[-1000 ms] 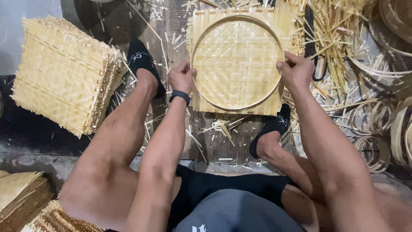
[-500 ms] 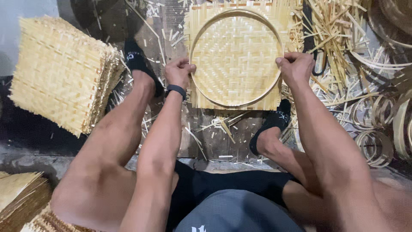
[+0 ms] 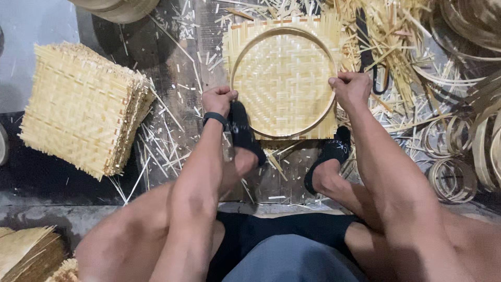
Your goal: The person constructs a bamboo basket by fitting a circular frame onto a woven base, trimming excess material with shears, and assembling the components by hand.
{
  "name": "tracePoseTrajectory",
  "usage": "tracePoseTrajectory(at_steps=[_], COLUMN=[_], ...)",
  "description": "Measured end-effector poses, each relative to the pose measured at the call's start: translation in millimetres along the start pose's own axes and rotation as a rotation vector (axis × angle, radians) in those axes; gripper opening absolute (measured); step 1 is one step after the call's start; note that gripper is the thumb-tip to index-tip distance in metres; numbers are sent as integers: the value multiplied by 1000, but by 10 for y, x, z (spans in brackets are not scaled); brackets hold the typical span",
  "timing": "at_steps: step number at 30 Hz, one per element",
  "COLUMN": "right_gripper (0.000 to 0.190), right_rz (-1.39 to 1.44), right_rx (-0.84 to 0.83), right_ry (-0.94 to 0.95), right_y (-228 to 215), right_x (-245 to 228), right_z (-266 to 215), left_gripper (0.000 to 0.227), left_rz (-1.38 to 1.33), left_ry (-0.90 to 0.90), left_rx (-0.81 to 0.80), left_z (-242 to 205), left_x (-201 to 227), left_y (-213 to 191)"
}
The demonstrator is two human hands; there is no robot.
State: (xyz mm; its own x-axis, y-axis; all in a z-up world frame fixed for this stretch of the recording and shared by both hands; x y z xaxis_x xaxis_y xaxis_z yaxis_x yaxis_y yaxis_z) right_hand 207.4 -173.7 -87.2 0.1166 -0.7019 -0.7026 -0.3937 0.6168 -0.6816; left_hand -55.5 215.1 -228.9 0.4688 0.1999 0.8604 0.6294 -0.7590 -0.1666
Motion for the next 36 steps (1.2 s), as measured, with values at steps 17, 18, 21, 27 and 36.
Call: tracePoseTrajectory(at_steps=[17,18,21,27,36], right_gripper=[20,20,24,104,79], right_rz=[138,155,-53,-586,-904], right_rx=[-152,-122,-118,-590,-277], right_ry=[66,36,96,-453,-856], right_y=[144,106,33,1240,1729], right_x=[228,178,-129,-1499,-1404], right_z=[102,112,-7,-994,-1466], left_gripper=[32,32,31,45,32], left_rz=[150,175,355,862,715], left_ry=[-58,-55,-134,590,219], left_rx=[-59,-51,-73,-100,-397], left_z=[1,-18,-129,-2,533], left_x=[47,122,441,1827,1936], left_y=[-46,-68,-48,826,1602])
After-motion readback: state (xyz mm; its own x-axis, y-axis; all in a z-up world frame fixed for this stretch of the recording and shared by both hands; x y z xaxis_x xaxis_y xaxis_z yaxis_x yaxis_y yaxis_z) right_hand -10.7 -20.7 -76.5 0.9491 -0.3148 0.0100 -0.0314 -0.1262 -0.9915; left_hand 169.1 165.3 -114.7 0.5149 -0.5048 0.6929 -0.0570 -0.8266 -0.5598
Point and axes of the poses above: each hand's wrist, its own z-axis towards the middle knuckle, its own y-axis out of the palm, x = y × z, the point moved 10 cm from there along z, towards the middle knuckle, and after that the axes turned 10 degrees about -x, right-handed, at the moved point
